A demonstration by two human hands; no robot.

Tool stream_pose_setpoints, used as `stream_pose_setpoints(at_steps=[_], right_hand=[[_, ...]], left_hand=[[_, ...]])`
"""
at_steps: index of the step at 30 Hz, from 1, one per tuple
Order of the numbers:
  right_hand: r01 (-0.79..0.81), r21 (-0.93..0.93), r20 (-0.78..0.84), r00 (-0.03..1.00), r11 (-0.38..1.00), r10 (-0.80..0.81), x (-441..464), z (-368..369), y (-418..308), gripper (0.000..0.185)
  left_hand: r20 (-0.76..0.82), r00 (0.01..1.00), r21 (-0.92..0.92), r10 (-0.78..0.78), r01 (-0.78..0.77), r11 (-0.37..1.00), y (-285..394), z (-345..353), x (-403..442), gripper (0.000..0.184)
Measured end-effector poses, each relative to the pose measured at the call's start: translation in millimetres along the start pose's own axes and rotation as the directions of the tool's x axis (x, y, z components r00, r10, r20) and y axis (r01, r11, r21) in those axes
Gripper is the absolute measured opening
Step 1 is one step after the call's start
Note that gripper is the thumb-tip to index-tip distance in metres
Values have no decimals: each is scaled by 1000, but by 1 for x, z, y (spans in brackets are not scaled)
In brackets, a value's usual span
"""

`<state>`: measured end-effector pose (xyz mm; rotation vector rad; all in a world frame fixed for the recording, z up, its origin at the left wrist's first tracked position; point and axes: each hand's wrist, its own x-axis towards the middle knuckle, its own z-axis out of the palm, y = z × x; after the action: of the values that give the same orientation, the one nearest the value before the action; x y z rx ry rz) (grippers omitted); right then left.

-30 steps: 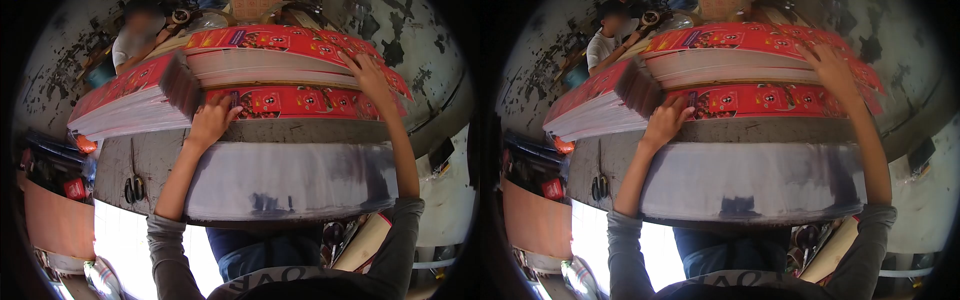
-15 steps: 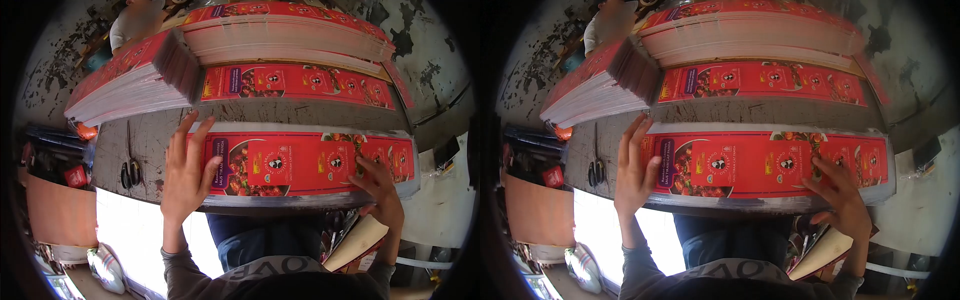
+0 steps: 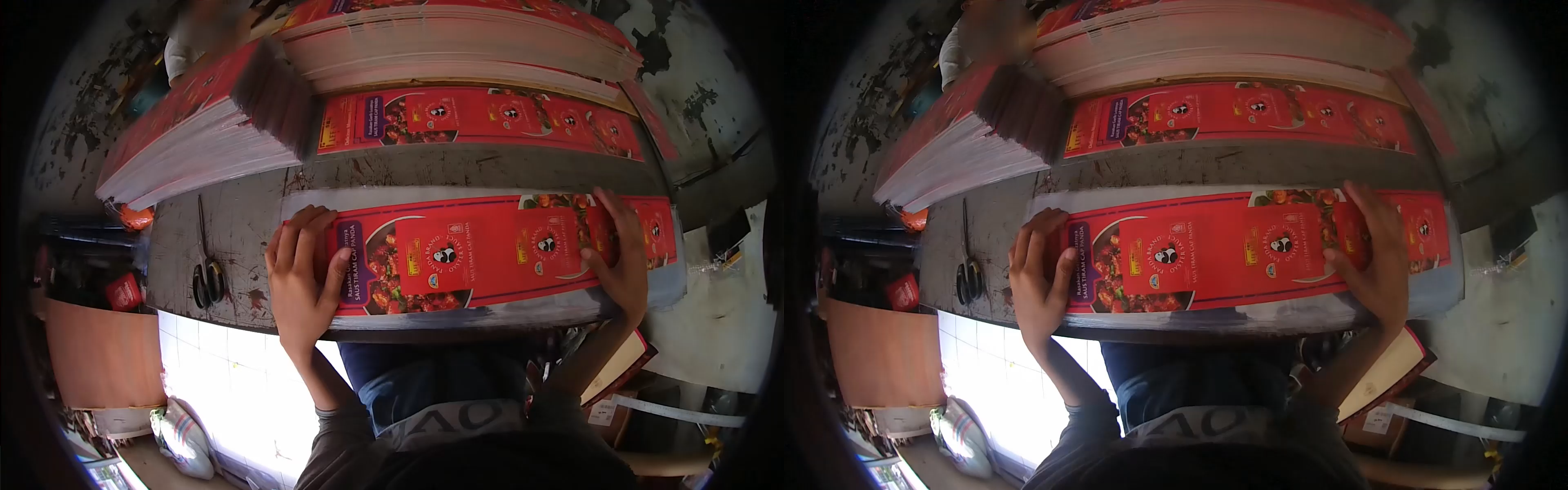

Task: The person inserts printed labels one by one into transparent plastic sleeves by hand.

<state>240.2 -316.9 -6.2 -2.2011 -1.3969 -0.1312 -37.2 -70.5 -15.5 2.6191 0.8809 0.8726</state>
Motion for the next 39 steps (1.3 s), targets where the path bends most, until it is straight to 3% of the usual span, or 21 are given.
stream_pose_setpoints(at_steps=[1,3,4,6,9,15,19,28,30,31,33,37,39], right_hand=[[-6,-2,-6,1000,1000,6,0,1,0,66],[-162,83,-71,983,983,168,2,2,0,65],[-165,82,-72,983,983,171,3,3,1,65],[-50,-128,-179,983,991,26,2,4,3,65],[-71,-139,-210,977,988,41,1,3,-4,65],[-111,-97,-286,955,989,79,2,4,-8,73],[-123,-115,-251,964,986,91,0,5,-2,72],[-141,-106,-190,974,984,119,3,3,-2,66],[-138,-112,-209,971,984,112,3,3,-2,69],[-132,-113,-210,972,985,106,3,4,-2,69],[-147,-158,-221,969,976,110,3,3,-2,71],[-122,-159,-239,968,980,82,4,3,-1,70],[-89,-265,-168,985,960,45,5,1,-2,72]], left_hand=[[1,1000,-2,9,-9,1000,1,0,0,33],[-55,997,-66,-61,57,996,3,2,0,31],[-54,997,-66,-58,55,996,2,3,0,31],[-171,985,-37,24,-31,999,-1,5,-3,29],[-187,979,-20,83,-88,996,-3,4,-4,29],[-230,972,-49,47,-60,997,-3,6,-3,31],[-287,958,-176,-6,-47,983,-4,12,-4,32],[-202,979,-159,-10,-23,987,-5,5,-4,34],[-77,997,-136,12,-22,990,-10,1,-7,49],[-83,997,-135,9,-20,991,-11,3,-8,49],[-130,988,-314,-80,36,949,-11,7,-12,49],[-135,988,-318,-73,27,948,-10,7,-11,47],[-258,966,-219,-33,-26,975,-7,9,-6,31]])
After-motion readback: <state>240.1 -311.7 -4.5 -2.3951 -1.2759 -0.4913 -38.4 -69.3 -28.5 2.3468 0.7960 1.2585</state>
